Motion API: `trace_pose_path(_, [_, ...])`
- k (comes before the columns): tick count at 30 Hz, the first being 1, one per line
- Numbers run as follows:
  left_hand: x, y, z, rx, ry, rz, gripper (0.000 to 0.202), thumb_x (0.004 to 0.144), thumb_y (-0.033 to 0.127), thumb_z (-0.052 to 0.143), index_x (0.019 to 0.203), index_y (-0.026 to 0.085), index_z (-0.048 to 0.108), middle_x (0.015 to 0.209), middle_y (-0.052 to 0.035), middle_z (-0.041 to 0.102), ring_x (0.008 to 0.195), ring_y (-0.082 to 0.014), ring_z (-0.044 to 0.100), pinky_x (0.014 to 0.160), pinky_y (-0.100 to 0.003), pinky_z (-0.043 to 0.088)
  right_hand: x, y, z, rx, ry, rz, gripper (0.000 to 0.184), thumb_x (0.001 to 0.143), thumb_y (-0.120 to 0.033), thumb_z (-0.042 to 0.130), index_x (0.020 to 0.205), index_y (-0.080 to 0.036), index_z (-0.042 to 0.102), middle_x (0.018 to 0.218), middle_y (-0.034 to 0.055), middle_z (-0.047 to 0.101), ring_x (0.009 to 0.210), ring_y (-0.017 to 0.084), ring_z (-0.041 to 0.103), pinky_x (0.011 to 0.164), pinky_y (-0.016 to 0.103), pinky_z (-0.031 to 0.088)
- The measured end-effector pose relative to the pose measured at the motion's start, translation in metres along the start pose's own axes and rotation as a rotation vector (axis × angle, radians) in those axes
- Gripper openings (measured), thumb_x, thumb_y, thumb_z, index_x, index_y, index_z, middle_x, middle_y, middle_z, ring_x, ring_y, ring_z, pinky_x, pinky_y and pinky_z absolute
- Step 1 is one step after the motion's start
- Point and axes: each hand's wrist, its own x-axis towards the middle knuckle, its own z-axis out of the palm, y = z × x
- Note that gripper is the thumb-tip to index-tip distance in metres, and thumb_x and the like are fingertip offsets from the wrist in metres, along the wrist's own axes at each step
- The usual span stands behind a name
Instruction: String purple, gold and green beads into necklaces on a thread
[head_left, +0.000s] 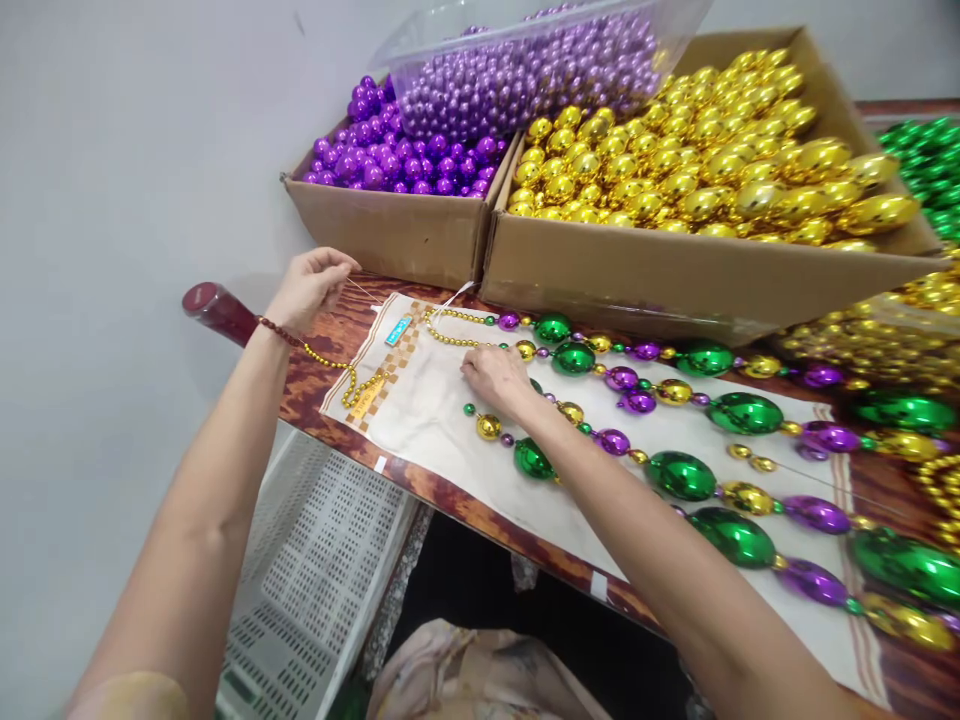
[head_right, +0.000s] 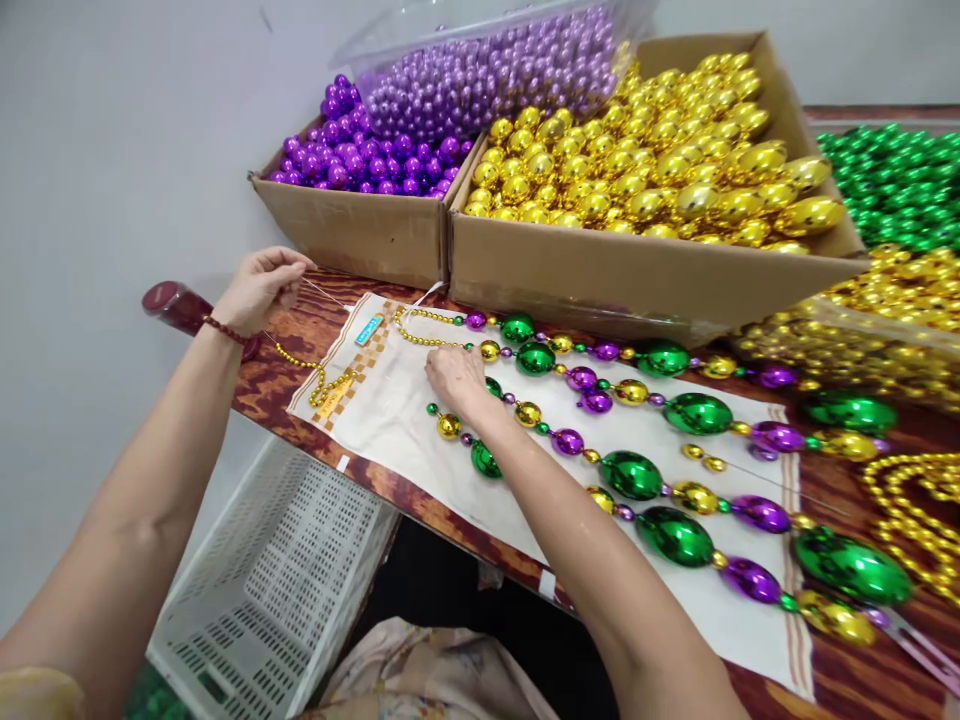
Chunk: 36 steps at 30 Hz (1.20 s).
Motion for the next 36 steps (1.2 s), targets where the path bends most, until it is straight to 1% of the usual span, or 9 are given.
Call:
trace_pose_path(5, [0.026,-0.029,0.004,0.029,0.255,-0.050,0.005,0.078,0.011,0.056,0.079,0.015,0.059,0.051,0.0044,0.049,0.039,-0.0066,0.042,0.040,-0.018,0.029,-0.012,-0.009,-0.008,-0.069,0.060,0.025,0.032,0.096,-0.018,0.039,0.114,-0.015,0.065,0.119,0.0165,0.066,0.111,0.030,0.057,0.092,0.041,0.033])
trace_pose_path(9, [0.033,-0.046,0.012,0.050,0.269,-0.059,0.006,0.075,0.011,0.055,0.077,0.015,0.060,0.049,0.0051,0.050,0.039,-0.0067,0.044,0.042,-0.017,0.032,-0.039,-0.017,-0.009,-0.155,0.001,-0.017,0.029,0.099,-0.021,0.039,0.108,-0.016,0.065,0.112,0.0136,0.067,0.105,0.027,0.059,0.082,0.036,0.036])
trace_pose_path(14, [0.039,-0.042,0.012,0.083,0.219,-0.018,0.009,0.074,0.010,0.054,0.077,0.015,0.061,0.051,0.0039,0.054,0.039,-0.0073,0.046,0.040,-0.017,0.031,-0.057,-0.021,0.011,-0.187,-0.062,-0.096,0.026,0.098,-0.020,0.042,0.099,-0.015,0.067,0.102,0.0139,0.068,0.103,0.026,0.059,0.083,0.036,0.033])
trace_pose_path(18, [0.043,-0.025,0.010,0.141,0.154,0.121,0.010,0.075,0.011,0.059,0.082,0.016,0.064,0.056,0.0029,0.059,0.041,-0.0067,0.047,0.042,-0.018,0.035,-0.057,-0.019,0.018,-0.191,-0.069,-0.124,0.026,0.097,-0.018,0.042,0.097,-0.015,0.067,0.098,0.0131,0.068,0.101,0.026,0.060,0.084,0.039,0.032])
trace_pose_path(21, [0.034,-0.002,0.019,0.179,0.062,0.260,0.006,0.079,0.017,0.064,0.084,0.017,0.066,0.060,0.0021,0.061,0.044,-0.0072,0.048,0.044,-0.019,0.037,-0.052,-0.016,0.005,-0.147,-0.027,-0.072,0.027,0.099,-0.023,0.041,0.098,-0.016,0.067,0.103,0.0127,0.068,0.100,0.026,0.061,0.083,0.038,0.035])
trace_pose_path(24, [0.012,0.033,0.039,0.188,-0.079,0.367,0.006,0.082,0.020,0.065,0.088,0.018,0.067,0.066,0.0006,0.063,0.053,-0.0087,0.053,0.049,-0.019,0.041,-0.041,-0.010,-0.019,0.082,0.187,0.011,0.028,0.098,-0.028,0.045,0.117,-0.016,0.062,0.119,0.0138,0.064,0.096,0.025,0.063,0.079,0.035,0.041])
trace_pose_path(27, [-0.009,0.071,0.064,0.173,-0.195,0.457,0.007,0.085,0.016,0.064,0.091,0.018,0.066,0.070,0.0007,0.062,0.058,-0.0088,0.056,0.055,-0.020,0.043,-0.026,-0.006,-0.046,0.458,0.272,-0.098,0.037,0.096,-0.032,0.052,0.129,-0.018,0.055,0.127,0.0107,0.062,0.084,0.019,0.066,0.074,0.031,0.047])
trace_pose_path(32, [-0.023,0.110,0.088,0.038,-0.276,0.454,0.008,0.088,0.010,0.061,0.091,0.017,0.063,0.069,0.0030,0.059,0.050,-0.0050,0.050,0.050,-0.018,0.041,-0.015,0.001,-0.070,0.638,0.118,-0.238,0.016,0.091,-0.021,0.052,0.085,-0.018,0.067,0.082,0.0009,0.070,0.076,0.015,0.067,0.071,0.025,0.048])
trace_pose_path(36, [-0.027,0.118,0.084,-0.156,-0.337,0.311,0.007,0.089,0.010,0.062,0.090,0.016,0.065,0.067,0.0024,0.060,0.047,-0.0042,0.046,0.043,-0.017,0.032,-0.020,0.010,-0.068,0.661,0.136,-0.198,0.014,0.087,-0.018,0.053,0.079,-0.018,0.064,0.076,-0.0005,0.069,0.071,0.013,0.068,0.066,0.022,0.047])
